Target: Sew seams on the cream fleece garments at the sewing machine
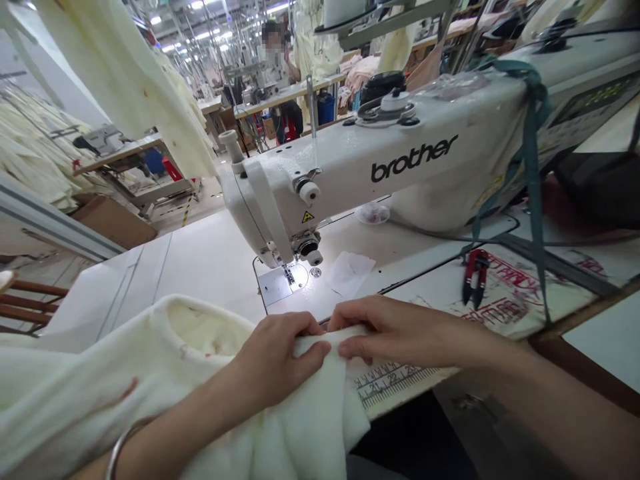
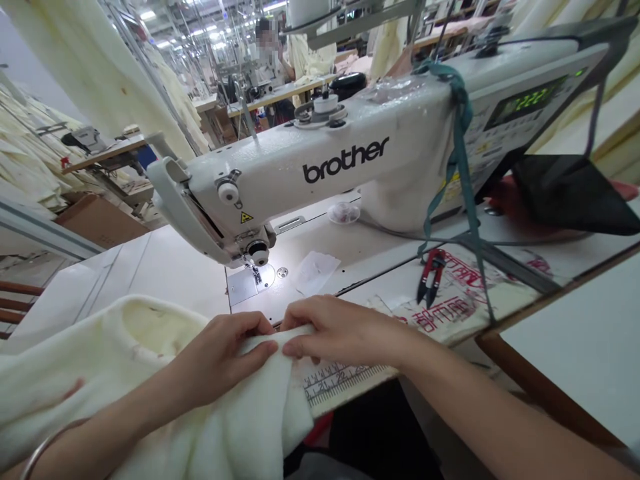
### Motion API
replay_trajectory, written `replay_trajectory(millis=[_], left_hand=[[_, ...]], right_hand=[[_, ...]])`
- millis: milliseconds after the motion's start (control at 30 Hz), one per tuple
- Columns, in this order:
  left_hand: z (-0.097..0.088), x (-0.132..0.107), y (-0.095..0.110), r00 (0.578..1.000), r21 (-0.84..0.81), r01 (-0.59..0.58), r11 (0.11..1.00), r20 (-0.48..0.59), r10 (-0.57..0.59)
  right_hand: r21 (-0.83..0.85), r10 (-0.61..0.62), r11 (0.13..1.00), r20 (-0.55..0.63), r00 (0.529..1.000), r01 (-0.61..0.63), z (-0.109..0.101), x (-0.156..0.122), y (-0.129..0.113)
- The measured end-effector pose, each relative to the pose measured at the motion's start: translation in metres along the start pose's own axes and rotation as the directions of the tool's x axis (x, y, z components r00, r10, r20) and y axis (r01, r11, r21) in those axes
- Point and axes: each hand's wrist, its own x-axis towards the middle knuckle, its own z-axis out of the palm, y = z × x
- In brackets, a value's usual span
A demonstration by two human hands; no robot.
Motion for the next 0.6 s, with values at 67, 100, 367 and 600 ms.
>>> replay_trajectory(millis=[67, 100, 367, 600], left_hand=[[0.000, -0.002, 0.000, 0.999, 0.030, 0.005, 1.000, -0.037, -0.004], [0.000, -0.002, 0.000, 0.999, 0.029, 0.011, 1.000, -0.053, -0.009], [-0.014, 0.032, -0.019, 0.969, -0.180, 0.233, 0.956, -0.045, -0.245], [-0.027, 0.060, -0.036, 0.946, -0.128, 0.277, 0.952, -0.140, -0.293]], right_hand=[[0.084, -0.005, 0.996, -0.003, 1.000, 0.005, 0.003, 0.002, 0.002], [0.120, -0.008, 0.993, -0.011, 1.000, 0.009, 0.004, 0.004, 0.004], [-0.034, 0.118, 0.992, -0.129, 0.985, -0.123, -0.014, 0.054, 0.002], [-0.189, 0.168, 0.951, -0.349, 0.922, -0.245, -0.025, 0.085, -0.013]])
